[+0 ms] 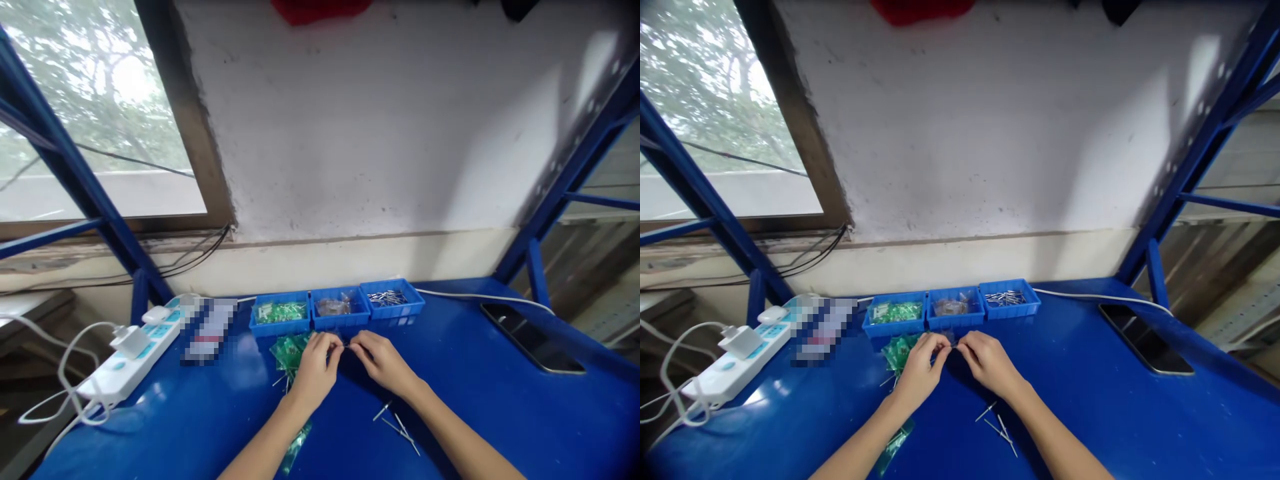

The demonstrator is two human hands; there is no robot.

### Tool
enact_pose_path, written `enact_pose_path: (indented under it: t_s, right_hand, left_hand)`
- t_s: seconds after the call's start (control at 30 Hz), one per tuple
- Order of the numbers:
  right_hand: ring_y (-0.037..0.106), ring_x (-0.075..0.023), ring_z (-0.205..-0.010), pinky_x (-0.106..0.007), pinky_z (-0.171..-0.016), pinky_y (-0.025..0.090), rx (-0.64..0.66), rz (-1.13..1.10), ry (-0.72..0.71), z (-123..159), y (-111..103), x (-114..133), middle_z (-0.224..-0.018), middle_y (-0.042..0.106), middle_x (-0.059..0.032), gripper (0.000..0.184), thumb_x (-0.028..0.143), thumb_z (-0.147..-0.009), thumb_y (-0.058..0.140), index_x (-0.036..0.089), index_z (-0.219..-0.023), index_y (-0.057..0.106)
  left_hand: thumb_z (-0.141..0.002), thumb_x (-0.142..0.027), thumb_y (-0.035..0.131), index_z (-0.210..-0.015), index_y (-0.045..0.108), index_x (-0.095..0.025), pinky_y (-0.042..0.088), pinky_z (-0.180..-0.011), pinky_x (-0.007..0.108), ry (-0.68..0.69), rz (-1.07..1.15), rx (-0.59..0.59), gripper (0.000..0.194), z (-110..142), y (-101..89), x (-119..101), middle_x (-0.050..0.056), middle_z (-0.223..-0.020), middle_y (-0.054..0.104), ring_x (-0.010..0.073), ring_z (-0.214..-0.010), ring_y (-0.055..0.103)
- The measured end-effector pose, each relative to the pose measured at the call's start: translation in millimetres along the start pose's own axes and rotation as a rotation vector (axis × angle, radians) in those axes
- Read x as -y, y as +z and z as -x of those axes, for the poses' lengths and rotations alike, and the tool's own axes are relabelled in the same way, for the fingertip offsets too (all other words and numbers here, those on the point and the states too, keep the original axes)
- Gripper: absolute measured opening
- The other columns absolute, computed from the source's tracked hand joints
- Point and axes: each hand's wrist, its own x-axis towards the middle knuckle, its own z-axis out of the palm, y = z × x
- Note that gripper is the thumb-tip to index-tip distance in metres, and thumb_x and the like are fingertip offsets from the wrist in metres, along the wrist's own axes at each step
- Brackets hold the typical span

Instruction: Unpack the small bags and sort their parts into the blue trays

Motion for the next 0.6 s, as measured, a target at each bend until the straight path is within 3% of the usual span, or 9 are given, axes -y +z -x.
enact_pose_path:
  t_s: [0.17,0.3,0.4,0.5,0.53,0.6]
  right_hand:
    - [0.054,-0.0154,-0.068,-0.027,-0.064,0.042,-0.03,0.003,-0.009,-2,-4,8,-0.076,0.058,-0.0033,0.014,0.03,-0.091,0.045,0.02,-0.094,0.054]
    - [0.053,-0.0151,-0.066,-0.027,-0.062,0.041,-0.053,0.085,-0.094,-2,-11,8,-0.073,0.058,-0.0037,0.018,0.026,-0.092,0.041,0.019,-0.085,0.055]
    - [0.053,-0.0149,-0.063,-0.026,-0.062,0.041,-0.291,0.153,-0.109,-3,-29,-3,-0.068,0.057,-0.0032,0.017,0.023,-0.091,0.042,0.019,-0.081,0.055]
    - [0.054,-0.0151,-0.063,-0.028,-0.065,0.043,-0.66,0.245,0.064,-9,-54,-20,-0.071,0.06,-0.0045,0.015,0.025,-0.089,0.044,0.018,-0.086,0.057]
    - [0.055,-0.0159,-0.065,-0.029,-0.068,0.044,-0.704,0.268,0.165,-11,-60,-27,-0.074,0.061,-0.0057,0.017,0.028,-0.089,0.045,0.017,-0.092,0.058]
    - [0.058,-0.018,-0.072,-0.032,-0.071,0.046,-0.61,0.251,0.346,-12,-67,-37,-0.081,0.063,-0.0078,0.026,0.034,-0.088,0.046,0.016,-0.101,0.058]
  left_hand:
    - [-0.09,-0.02,0.038,-0.079,0.052,-0.02,0.044,-0.074,0.031,-0.057,-0.05,0.01,0.018,-2,-2.0,1,0.003,-0.079,0.059,0.0188,-0.081,0.055]
    - [-0.093,-0.027,0.036,-0.079,0.053,-0.02,0.045,-0.074,0.031,-0.098,-0.041,0.073,0.023,0,-1.2,-1,0.003,-0.077,0.059,0.018,-0.079,0.057]
    - [-0.094,-0.029,0.036,-0.088,0.056,-0.02,0.045,-0.078,0.03,-0.045,-0.042,0.174,0.022,-1,0.9,-8,0.003,-0.084,0.06,0.0171,-0.083,0.057]
    - [-0.093,-0.022,0.039,-0.106,0.054,-0.022,0.042,-0.091,0.032,0.115,-0.124,0.293,0.02,-9,9.0,-14,0.004,-0.105,0.058,0.0179,-0.101,0.053]
    - [-0.092,-0.019,0.04,-0.112,0.052,-0.022,0.039,-0.095,0.034,0.166,-0.173,0.32,0.024,-13,13.1,-15,0.005,-0.113,0.056,0.0188,-0.108,0.05]
    - [-0.089,-0.014,0.044,-0.118,0.05,-0.022,0.037,-0.098,0.036,0.227,-0.29,0.37,0.031,-21,21.9,-17,0.006,-0.122,0.052,0.0208,-0.114,0.046]
